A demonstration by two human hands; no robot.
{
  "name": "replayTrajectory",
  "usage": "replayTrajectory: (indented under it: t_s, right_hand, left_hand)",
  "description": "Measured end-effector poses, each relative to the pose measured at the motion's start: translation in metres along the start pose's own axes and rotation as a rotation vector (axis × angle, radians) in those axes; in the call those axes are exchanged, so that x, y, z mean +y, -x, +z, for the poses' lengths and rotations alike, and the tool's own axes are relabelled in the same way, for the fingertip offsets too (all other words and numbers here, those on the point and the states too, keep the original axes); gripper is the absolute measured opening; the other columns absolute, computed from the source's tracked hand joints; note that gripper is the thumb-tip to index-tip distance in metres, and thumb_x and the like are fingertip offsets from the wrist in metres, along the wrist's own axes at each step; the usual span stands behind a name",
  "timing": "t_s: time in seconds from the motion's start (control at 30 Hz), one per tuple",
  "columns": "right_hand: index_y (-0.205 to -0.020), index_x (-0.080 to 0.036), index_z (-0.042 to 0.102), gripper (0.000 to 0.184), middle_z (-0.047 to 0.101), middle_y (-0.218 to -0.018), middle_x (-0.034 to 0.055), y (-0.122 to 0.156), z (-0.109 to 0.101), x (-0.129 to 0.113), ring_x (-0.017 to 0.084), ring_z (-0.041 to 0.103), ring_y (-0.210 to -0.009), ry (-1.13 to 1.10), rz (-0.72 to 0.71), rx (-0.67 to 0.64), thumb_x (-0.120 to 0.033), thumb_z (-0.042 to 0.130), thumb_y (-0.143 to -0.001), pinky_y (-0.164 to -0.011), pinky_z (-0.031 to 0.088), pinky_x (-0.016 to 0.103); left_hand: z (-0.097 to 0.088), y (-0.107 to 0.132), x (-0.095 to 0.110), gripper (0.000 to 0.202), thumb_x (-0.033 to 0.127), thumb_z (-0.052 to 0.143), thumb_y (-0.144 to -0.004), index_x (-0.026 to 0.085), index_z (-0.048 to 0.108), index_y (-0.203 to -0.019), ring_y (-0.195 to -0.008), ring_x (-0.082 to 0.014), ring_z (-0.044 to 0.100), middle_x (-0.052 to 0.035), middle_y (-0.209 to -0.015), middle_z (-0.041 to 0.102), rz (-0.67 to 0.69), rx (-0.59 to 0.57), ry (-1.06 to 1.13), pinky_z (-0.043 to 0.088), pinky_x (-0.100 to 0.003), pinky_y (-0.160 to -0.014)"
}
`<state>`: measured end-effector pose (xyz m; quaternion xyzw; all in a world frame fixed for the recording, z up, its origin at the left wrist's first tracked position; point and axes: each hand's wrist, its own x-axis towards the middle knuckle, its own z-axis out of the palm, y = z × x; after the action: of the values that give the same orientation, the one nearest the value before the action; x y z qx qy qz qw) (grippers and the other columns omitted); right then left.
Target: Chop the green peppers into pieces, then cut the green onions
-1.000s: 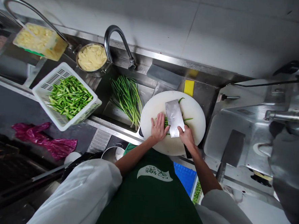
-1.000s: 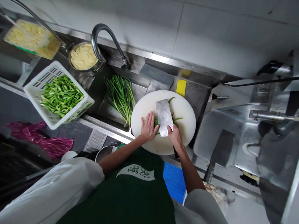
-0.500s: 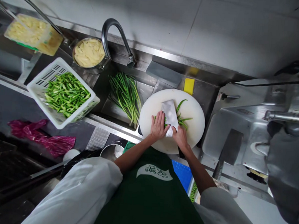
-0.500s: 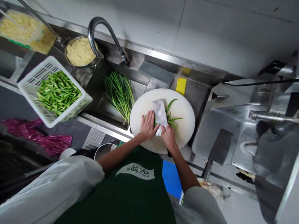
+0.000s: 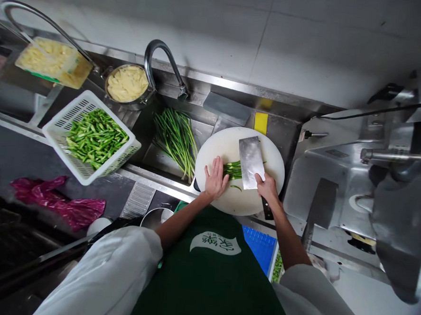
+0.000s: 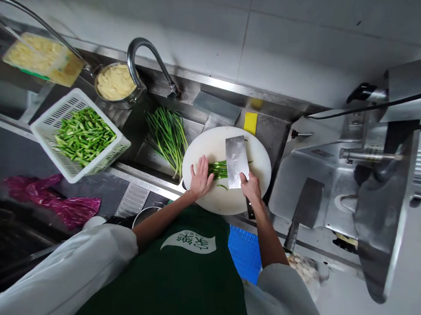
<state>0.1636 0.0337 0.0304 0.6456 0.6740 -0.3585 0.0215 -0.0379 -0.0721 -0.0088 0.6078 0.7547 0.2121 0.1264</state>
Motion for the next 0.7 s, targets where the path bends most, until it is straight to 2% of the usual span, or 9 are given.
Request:
replayTrajectory:
  t_s: [0.1, 0.27, 0.43, 0.57, 0.7]
  right_hand:
    - [-0.107, -0.011, 0.067, 0.041, 0.067, -0.068, 0.0067, -0.004, -0.003, 0.009, 0.020, 0.063, -0.062, 0.036, -0.022, -0.002, -0.046, 0.048, -0.100, -0.061, 0.042, 0.028]
    - [-0.113, -0.009, 0.068, 0.044, 0.073, -0.090, 0.0157, 0.000, 0.003, 0.015, 0.025, 0.069, -0.084, 0.139, -0.042, 0.011, -0.045, 0.046, -0.101, -0.072, 0.045, 0.029]
    - [-0.120, -0.008, 0.067, 0.046, 0.073, -0.109, 0.0208, 0.007, 0.002, 0.020, 0.028, 0.068, -0.104, 0.242, -0.065, -0.045, -0.043, 0.043, -0.103, -0.084, 0.045, 0.031]
    - [-0.124, -0.006, 0.065, 0.050, 0.072, -0.113, 0.0226, 0.009, 0.005, 0.014, 0.029, 0.067, -0.109, 0.275, -0.049, -0.066, -0.044, 0.040, -0.104, -0.087, 0.044, 0.031]
    - [-0.124, -0.007, 0.065, 0.048, 0.072, -0.112, 0.0225, 0.010, 0.015, -0.002, 0.030, 0.067, -0.109, 0.266, -0.036, -0.064, -0.044, 0.040, -0.104, -0.086, 0.044, 0.031]
  left_hand:
    - [0.009, -0.002, 0.013, 0.073, 0.047, 0.031, -0.105, 0.012, 0.011, -0.165, -0.158, -0.0289, 0.012, -0.0161, -0.169, 0.016, 0.064, -0.027, -0.026, 0.003, -0.057, -0.127]
    - [0.029, -0.014, 0.024, 0.077, 0.053, 0.036, -0.103, 0.008, 0.018, -0.163, -0.158, -0.0312, 0.010, -0.0171, -0.169, 0.014, 0.126, -0.078, -0.103, -0.003, -0.060, -0.126]
    - [0.028, -0.018, 0.022, 0.077, 0.053, 0.030, -0.105, 0.006, 0.014, -0.163, -0.159, -0.0288, 0.005, -0.0165, -0.169, 0.012, 0.126, -0.082, -0.196, -0.002, -0.059, -0.127]
    - [0.026, -0.016, 0.024, 0.080, 0.056, 0.029, -0.104, 0.005, 0.012, -0.163, -0.159, -0.0284, 0.004, -0.0165, -0.169, 0.012, 0.120, -0.085, -0.220, -0.001, -0.059, -0.127]
    - [0.028, -0.017, 0.023, 0.080, 0.056, 0.030, -0.104, 0.005, 0.011, -0.163, -0.159, -0.0287, 0.007, -0.0174, -0.169, 0.015, 0.124, -0.097, -0.192, 0.000, -0.059, -0.127]
